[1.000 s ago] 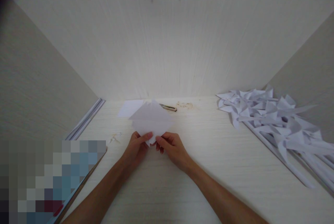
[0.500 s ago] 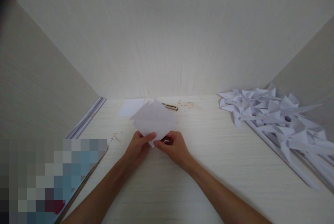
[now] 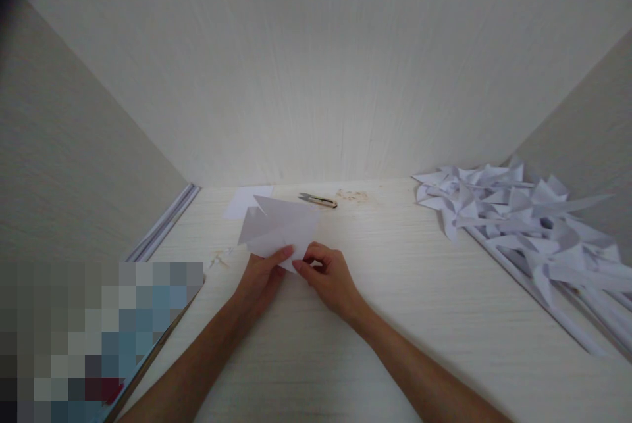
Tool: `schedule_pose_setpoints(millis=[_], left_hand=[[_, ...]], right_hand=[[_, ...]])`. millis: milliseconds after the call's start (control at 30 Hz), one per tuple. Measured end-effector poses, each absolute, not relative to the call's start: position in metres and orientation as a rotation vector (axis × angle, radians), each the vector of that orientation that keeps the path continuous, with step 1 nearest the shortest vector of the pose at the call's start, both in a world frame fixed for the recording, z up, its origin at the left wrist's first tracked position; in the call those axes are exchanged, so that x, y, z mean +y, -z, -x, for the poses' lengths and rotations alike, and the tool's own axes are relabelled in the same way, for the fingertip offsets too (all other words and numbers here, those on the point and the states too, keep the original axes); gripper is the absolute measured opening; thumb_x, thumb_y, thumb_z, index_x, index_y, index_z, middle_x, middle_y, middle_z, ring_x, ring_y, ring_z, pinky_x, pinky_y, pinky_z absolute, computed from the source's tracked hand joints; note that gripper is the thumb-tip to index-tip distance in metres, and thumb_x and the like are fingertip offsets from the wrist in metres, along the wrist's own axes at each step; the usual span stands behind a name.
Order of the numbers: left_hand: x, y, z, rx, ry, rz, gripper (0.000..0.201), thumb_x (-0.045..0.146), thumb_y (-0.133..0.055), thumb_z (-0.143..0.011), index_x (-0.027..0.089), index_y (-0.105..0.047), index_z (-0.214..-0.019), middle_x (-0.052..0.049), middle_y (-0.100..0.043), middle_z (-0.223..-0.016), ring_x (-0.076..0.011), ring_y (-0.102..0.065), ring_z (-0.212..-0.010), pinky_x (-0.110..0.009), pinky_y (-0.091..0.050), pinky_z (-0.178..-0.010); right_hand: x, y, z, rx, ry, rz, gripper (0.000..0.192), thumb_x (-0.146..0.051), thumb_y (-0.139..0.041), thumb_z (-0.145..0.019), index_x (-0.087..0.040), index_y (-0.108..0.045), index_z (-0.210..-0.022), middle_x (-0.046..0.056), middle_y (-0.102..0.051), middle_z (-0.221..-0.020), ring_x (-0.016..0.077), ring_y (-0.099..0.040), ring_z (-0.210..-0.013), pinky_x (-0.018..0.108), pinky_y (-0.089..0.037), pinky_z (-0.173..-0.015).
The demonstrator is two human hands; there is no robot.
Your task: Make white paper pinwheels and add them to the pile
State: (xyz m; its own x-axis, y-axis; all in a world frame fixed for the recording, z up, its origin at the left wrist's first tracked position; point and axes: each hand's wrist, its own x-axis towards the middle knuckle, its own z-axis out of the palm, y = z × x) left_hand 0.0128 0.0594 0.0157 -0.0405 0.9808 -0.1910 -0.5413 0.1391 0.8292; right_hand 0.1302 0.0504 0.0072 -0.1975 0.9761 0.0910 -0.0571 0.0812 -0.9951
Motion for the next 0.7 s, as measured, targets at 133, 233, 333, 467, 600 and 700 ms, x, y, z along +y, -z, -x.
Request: schedule_pose_setpoints(millis=[133, 233, 333, 467, 600, 700], left_hand=[[0.0596, -0.0173, -0.0132, 0.932, -1.393, -0.559, 0.046, 0.011, -0.068, -0.055, 0.02, -0.058, -0.099, -0.004, -0.065, -0.094, -0.0172, -0.058, -0.09, -0.03, -0.044, -0.082], [0.0592, -0.0168, -0.0136, 0.923, -1.408, -0.513, 0.045, 0.011, -0.067, -0.055, 0.02, -0.058, -0.098, -0.003, -0.065, -0.093, -0.0163, -0.058, -0.09, -0.028, -0.044, -0.081], [0.0593, -0.0152, -0.0135, 0.919, -1.413, -0.483, 0.043, 0.009, -0.067, -0.056, 0.019, -0.058, -0.096, -0.001, -0.065, -0.091, -0.0151, -0.058, -0.088, -0.027, -0.044, -0.08], [0.0633, -0.0145, -0.0093, 0.887, -1.458, -0.373, 0.036, 0.007, -0.065, -0.059, 0.021, -0.059, -0.091, 0.002, -0.065, -0.082, -0.0128, -0.059, -0.082, -0.025, -0.045, -0.077], [0.0673, -0.0175, -0.0053, 0.883, -1.485, -0.278, 0.033, 0.006, -0.063, -0.06, 0.022, -0.059, -0.088, 0.003, -0.064, -0.076, -0.0103, -0.057, -0.072, -0.023, -0.046, -0.07], [0.0646, -0.019, -0.0083, 0.876, -1.455, -0.371, 0.036, 0.007, -0.066, -0.057, 0.02, -0.059, -0.089, 0.002, -0.064, -0.078, -0.0104, -0.057, -0.072, -0.022, -0.046, -0.07]], right_hand=[[0.0491, -0.0071, -0.1311, -1.404, -1.282, 1.003, 0.014, -0.024, -0.058, -0.069, -0.016, -0.057, -0.058, -0.002, -0.045, -0.06, 0.0073, -0.039, -0.051, 0.02, -0.031, -0.044], [0.0484, -0.0082, -0.1314, -1.42, -1.263, 0.987, 0.014, -0.023, -0.058, -0.069, -0.016, -0.056, -0.057, -0.002, -0.044, -0.059, 0.0081, -0.04, -0.052, 0.02, -0.032, -0.045], [0.0479, -0.009, -0.1312, -1.41, -1.276, 0.969, 0.013, -0.022, -0.058, -0.069, -0.017, -0.056, -0.058, -0.002, -0.045, -0.059, 0.0084, -0.041, -0.052, 0.02, -0.032, -0.045], [0.0467, -0.0096, -0.1313, -1.474, -1.247, 0.954, 0.01, -0.021, -0.058, -0.069, -0.016, -0.058, -0.06, 0.0, -0.049, -0.061, 0.0094, -0.044, -0.056, 0.021, -0.034, -0.047], [0.046, -0.0102, -0.1312, -1.414, -1.279, 1.0, 0.009, -0.024, -0.056, -0.069, -0.016, -0.056, -0.064, -0.002, -0.048, -0.059, 0.0083, -0.042, -0.051, 0.021, -0.035, -0.046], [0.0459, -0.0094, -0.1294, -1.33, -1.305, 1.042, 0.013, -0.028, -0.06, -0.067, -0.017, -0.054, -0.069, -0.002, -0.048, -0.062, 0.0081, -0.044, -0.052, 0.02, -0.036, -0.045]])
